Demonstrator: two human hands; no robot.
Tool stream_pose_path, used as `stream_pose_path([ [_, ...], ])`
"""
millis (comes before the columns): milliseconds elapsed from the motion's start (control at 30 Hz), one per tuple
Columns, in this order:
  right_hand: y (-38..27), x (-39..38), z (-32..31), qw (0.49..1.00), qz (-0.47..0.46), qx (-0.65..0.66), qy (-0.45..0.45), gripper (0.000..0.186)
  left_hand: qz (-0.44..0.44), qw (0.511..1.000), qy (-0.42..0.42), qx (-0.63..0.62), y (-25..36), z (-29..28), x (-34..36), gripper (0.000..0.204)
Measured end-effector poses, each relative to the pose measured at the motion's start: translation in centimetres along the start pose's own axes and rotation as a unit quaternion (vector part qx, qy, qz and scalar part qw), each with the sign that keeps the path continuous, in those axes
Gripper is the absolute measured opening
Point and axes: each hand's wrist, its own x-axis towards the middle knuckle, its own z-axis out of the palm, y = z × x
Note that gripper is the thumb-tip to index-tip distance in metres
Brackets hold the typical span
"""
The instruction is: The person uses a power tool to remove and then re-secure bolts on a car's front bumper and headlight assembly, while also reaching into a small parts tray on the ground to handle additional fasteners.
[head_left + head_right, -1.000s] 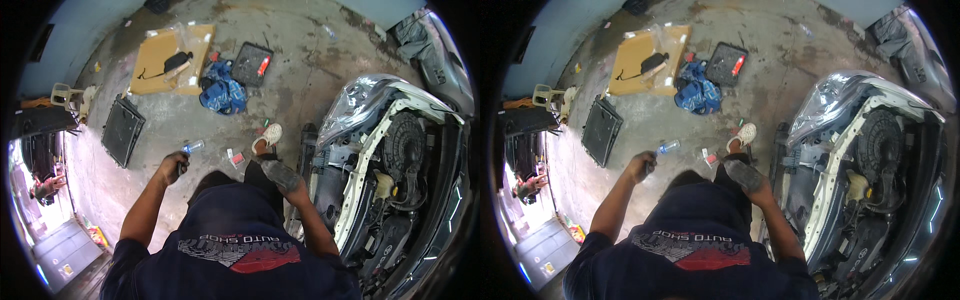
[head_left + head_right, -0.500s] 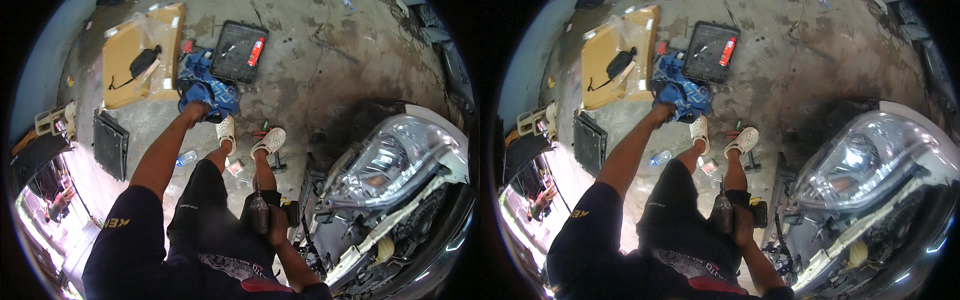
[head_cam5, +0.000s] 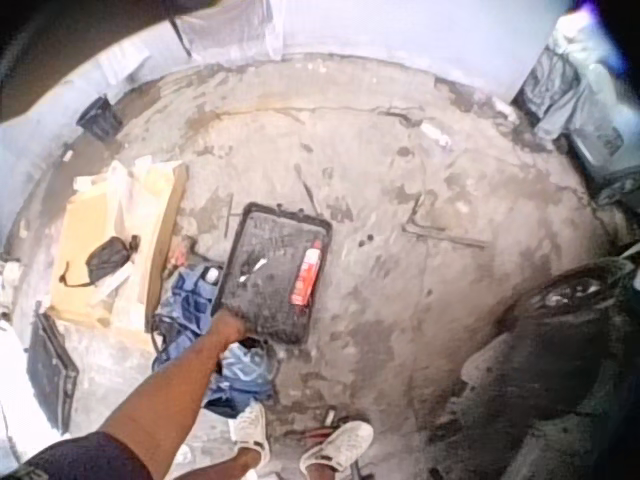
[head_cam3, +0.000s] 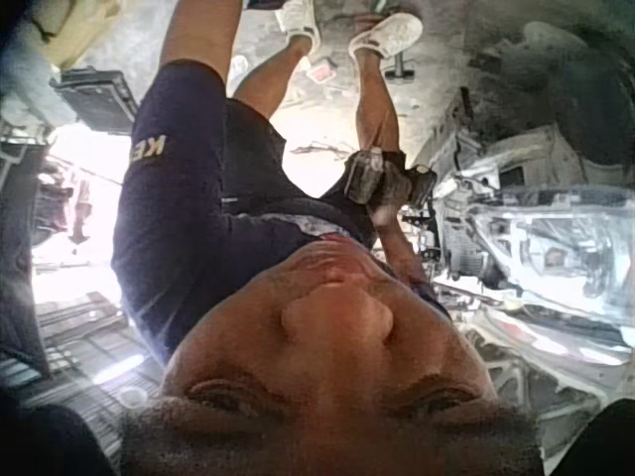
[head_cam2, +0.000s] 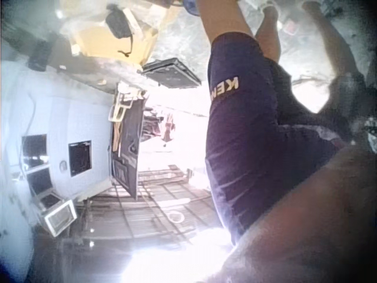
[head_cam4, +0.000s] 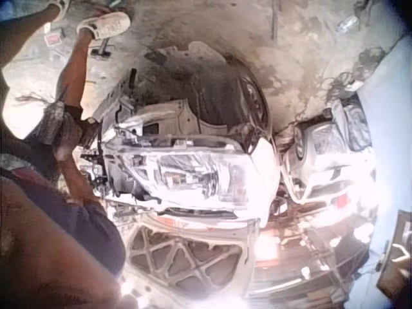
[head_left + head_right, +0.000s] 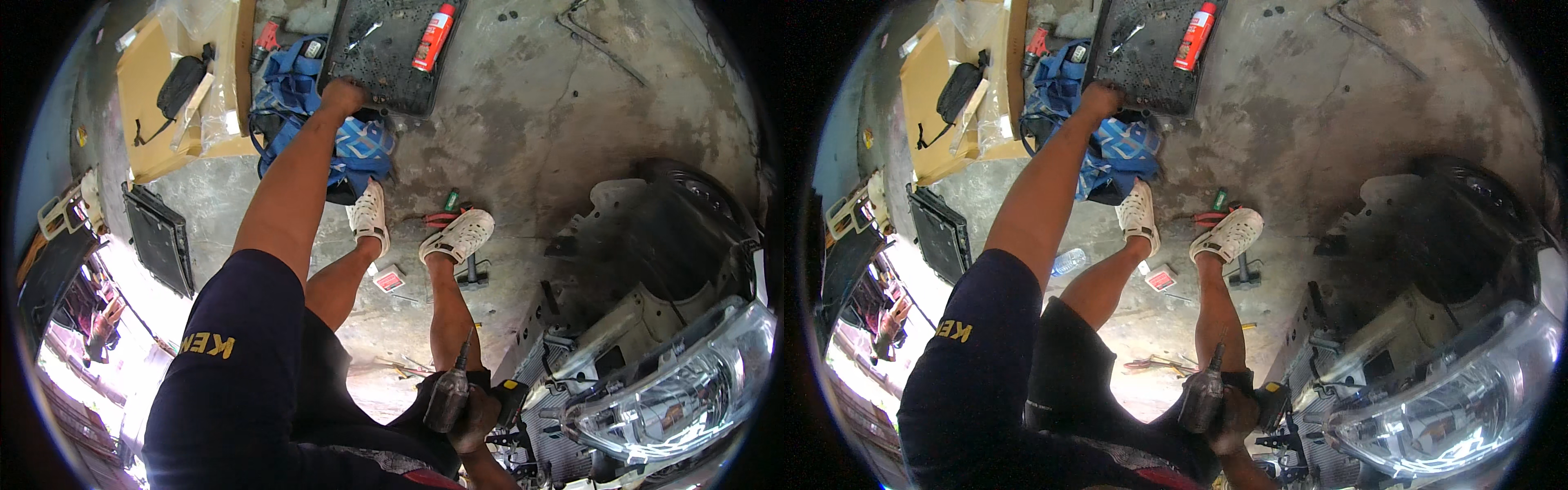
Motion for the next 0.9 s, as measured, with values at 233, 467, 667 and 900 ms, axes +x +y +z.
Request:
stream_pose_path([
  [233, -1.8, 1.4, 0.3, 0.995, 0.029, -0.095, -0.030, 0.062, -0.034, 0.999, -0.037, -0.012, 1.3, 0.6, 2.5, 0.036],
  [467, -0.6, 1.2, 0.5, 0.996, 0.037, -0.063, -0.054, 0.067, -0.044, 0.998, 0.011, -0.041, -1.5, 0.7, 4.0, 0.034],
  [667, -0.8, 1.6, 0.6, 0.994, 0.021, -0.101, -0.034, 0.065, -0.039, 0.995, -0.092, -0.013, 4.1, -1.4, 2.3, 0.035],
  [900, -1.8, 2.8, 0.8, 0.992, 0.042, -0.118, -0.014, 0.059, -0.022, 0.995, -0.077, 0.068, 7.0, 2.2, 2.6, 0.047],
])
